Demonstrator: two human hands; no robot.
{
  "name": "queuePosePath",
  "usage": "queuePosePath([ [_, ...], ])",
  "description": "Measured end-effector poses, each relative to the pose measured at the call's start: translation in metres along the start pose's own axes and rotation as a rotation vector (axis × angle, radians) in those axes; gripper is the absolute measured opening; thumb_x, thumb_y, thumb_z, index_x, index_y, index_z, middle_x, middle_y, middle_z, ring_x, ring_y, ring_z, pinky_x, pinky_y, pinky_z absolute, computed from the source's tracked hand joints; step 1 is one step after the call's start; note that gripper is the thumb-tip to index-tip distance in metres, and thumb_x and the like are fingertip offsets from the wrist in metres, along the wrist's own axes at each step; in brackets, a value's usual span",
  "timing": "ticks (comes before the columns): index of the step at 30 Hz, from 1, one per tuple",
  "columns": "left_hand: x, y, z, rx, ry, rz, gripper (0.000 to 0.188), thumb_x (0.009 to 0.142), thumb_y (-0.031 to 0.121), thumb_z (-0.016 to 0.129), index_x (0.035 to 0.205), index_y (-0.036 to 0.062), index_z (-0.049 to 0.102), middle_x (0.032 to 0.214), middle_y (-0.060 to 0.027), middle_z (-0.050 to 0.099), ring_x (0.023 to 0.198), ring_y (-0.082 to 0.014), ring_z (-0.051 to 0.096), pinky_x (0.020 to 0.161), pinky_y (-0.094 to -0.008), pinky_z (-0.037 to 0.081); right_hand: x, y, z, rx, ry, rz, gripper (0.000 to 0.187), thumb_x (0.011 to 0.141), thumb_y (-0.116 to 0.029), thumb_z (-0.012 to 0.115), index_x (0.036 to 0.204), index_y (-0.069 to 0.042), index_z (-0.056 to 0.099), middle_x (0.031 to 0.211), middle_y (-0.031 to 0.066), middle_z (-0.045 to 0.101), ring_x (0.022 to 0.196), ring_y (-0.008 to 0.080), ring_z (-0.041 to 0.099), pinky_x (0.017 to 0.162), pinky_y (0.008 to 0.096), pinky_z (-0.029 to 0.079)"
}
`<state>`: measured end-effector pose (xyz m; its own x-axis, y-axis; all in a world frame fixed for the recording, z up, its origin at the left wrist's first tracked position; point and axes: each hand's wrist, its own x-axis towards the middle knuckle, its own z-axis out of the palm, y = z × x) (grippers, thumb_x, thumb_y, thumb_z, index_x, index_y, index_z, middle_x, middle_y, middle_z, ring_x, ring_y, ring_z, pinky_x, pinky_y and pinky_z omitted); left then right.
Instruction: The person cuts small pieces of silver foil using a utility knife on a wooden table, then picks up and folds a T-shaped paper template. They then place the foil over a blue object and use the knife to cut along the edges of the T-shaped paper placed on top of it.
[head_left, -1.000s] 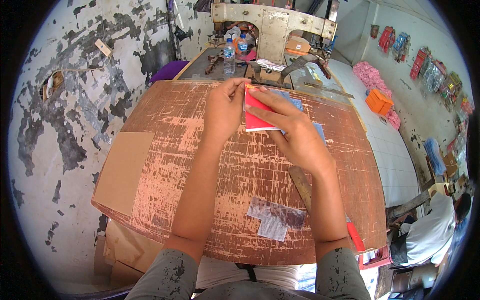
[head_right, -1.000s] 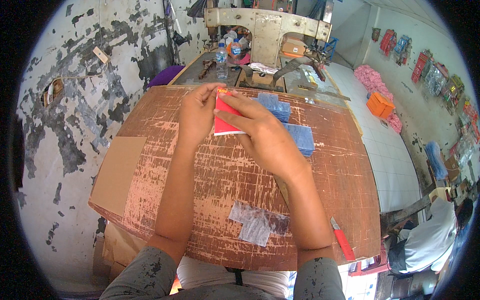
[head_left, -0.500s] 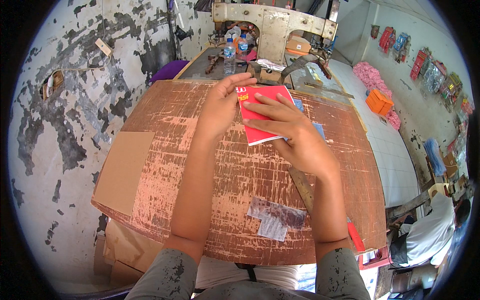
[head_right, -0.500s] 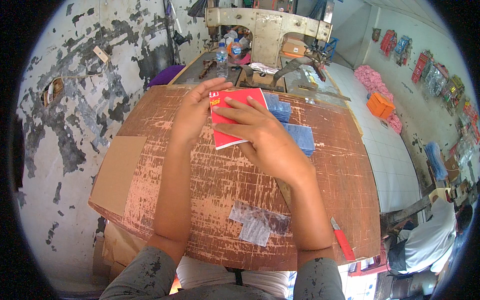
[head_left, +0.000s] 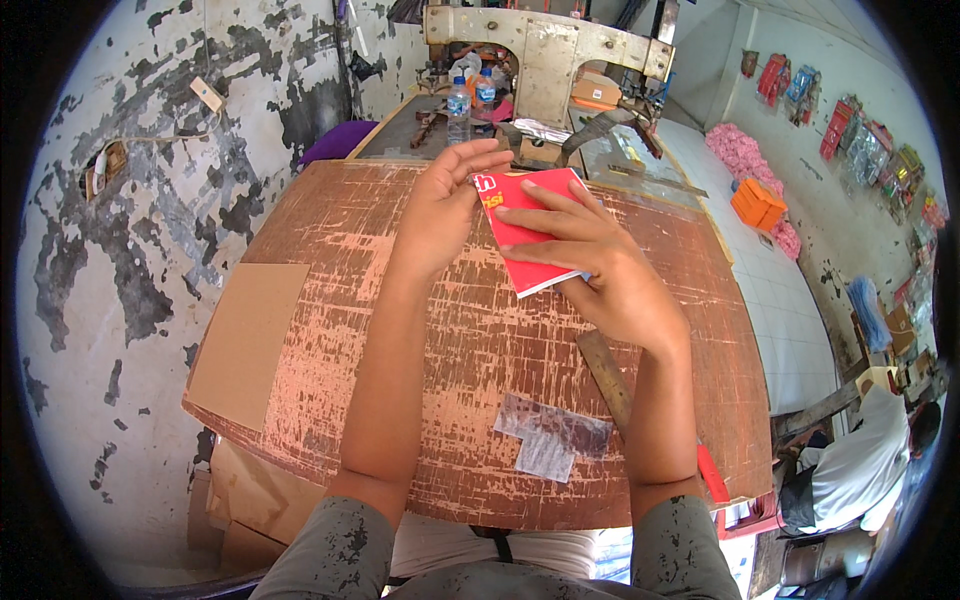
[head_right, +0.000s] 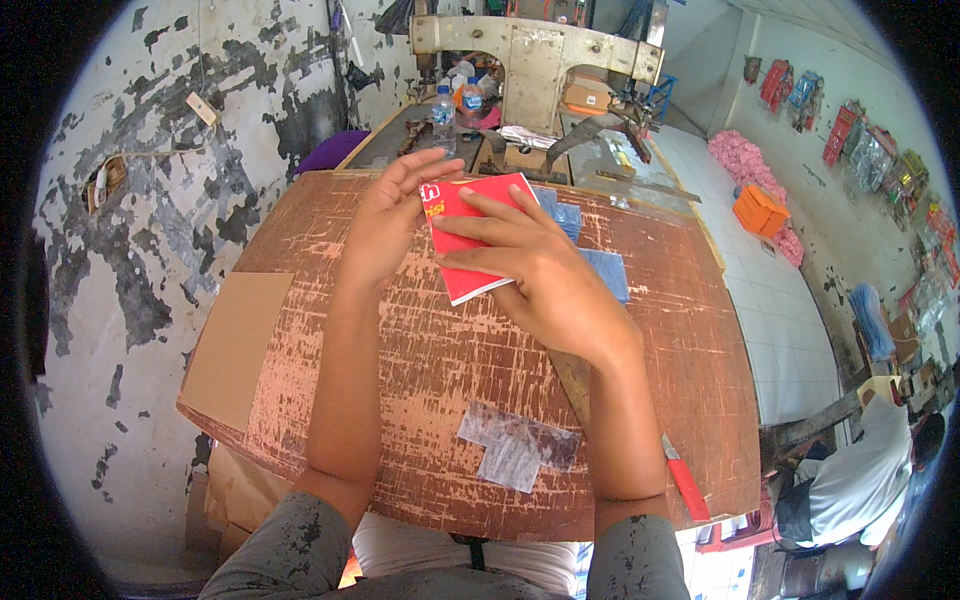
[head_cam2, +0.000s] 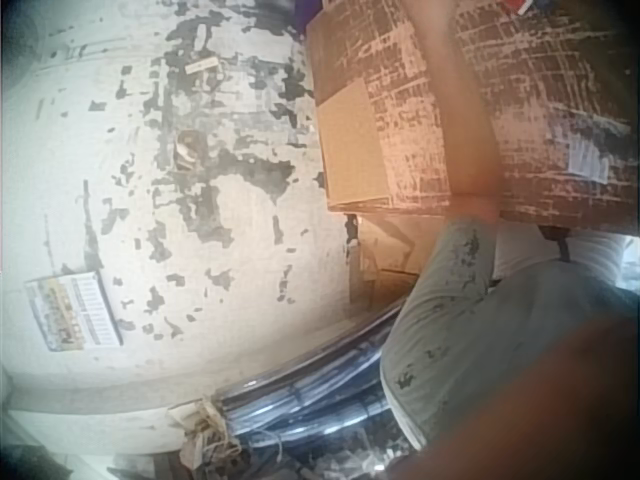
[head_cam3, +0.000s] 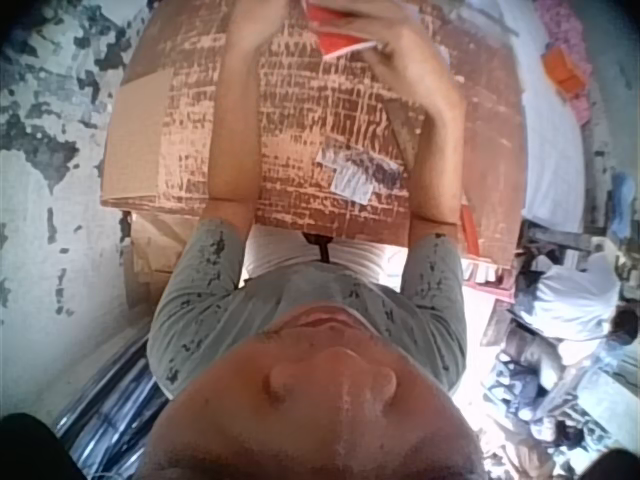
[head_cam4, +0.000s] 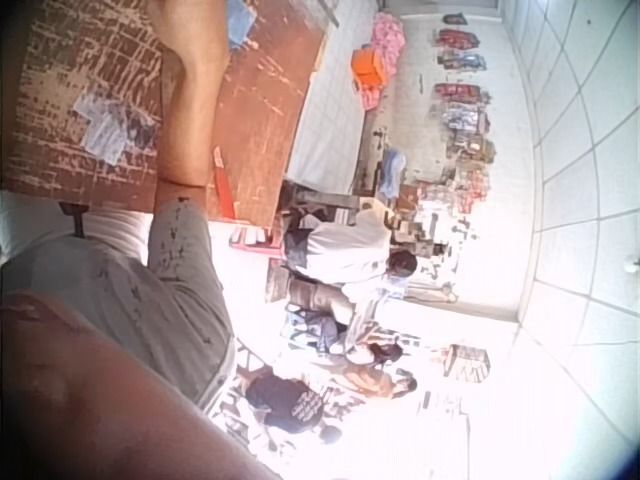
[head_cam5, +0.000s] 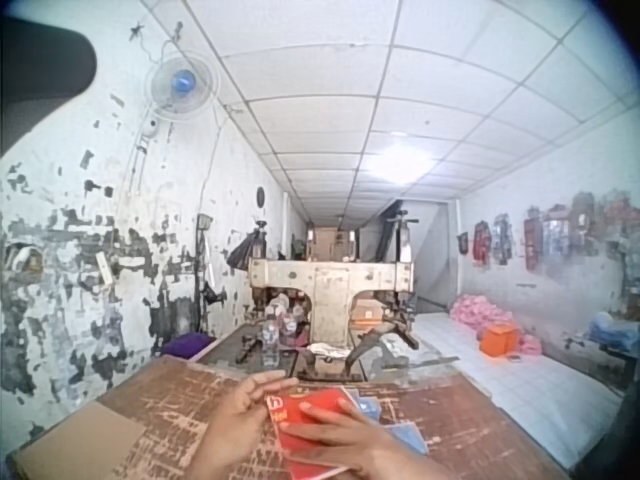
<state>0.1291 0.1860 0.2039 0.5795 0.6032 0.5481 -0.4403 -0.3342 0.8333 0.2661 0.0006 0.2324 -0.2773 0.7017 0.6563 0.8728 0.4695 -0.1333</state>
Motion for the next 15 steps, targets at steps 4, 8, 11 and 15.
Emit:
queuePosePath([
  [4,-0.002,0.006,-0.001,0.004,0.063,-0.077,0.052,0.098,-0.011,0.043,0.148,0.0000,0.051,0.146,-0.0182,0.064,0.126,-0.0197,0.065,0.108,-0.0342,0.054,0.001,0.001,-0.005,-0.020,0.020,-0.021,0.051,0.075,0.014,0.065,0.118,-0.009,0.080,0.146,0.0074,0.067,0.149,0.0347,0.049,0.127,0.0565,0.032],
  [8,-0.003,0.011,-0.003,-0.077,0.115,-0.103,0.045,0.102,-0.002,0.053,0.146,0.0002,0.053,0.145,-0.0166,0.064,0.118,-0.0159,0.066,0.104,-0.0326,0.056,0.004,0.003,-0.003,0.004,0.320,0.103,0.035,0.086,0.010,0.069,0.116,-0.005,0.080,0.133,0.0123,0.074,0.133,0.0323,0.065,0.113,0.0455,0.049],
  [11,-0.005,0.020,0.002,-0.118,0.138,-0.082,0.043,0.105,0.008,0.061,0.147,-0.0001,0.055,0.142,-0.0160,0.065,0.120,-0.0160,0.066,0.102,-0.0319,0.057,0.002,0.016,0.000,0.024,0.568,0.157,0.020,0.098,0.003,0.069,0.116,0.000,0.078,0.106,0.0130,0.081,0.098,0.0217,0.078,0.086,0.0311,0.060],
  [15,-0.004,0.014,0.002,0.020,0.122,-0.056,0.038,0.108,0.018,0.065,0.140,-0.0007,0.061,0.137,-0.0149,0.069,0.121,-0.0153,0.067,0.098,-0.0278,0.056,0.000,0.026,-0.002,0.374,0.694,0.579,0.018,0.104,-0.010,0.071,0.113,0.005,0.074,0.099,0.0062,0.077,0.083,0.0074,0.070,0.070,0.0269,0.060],
])
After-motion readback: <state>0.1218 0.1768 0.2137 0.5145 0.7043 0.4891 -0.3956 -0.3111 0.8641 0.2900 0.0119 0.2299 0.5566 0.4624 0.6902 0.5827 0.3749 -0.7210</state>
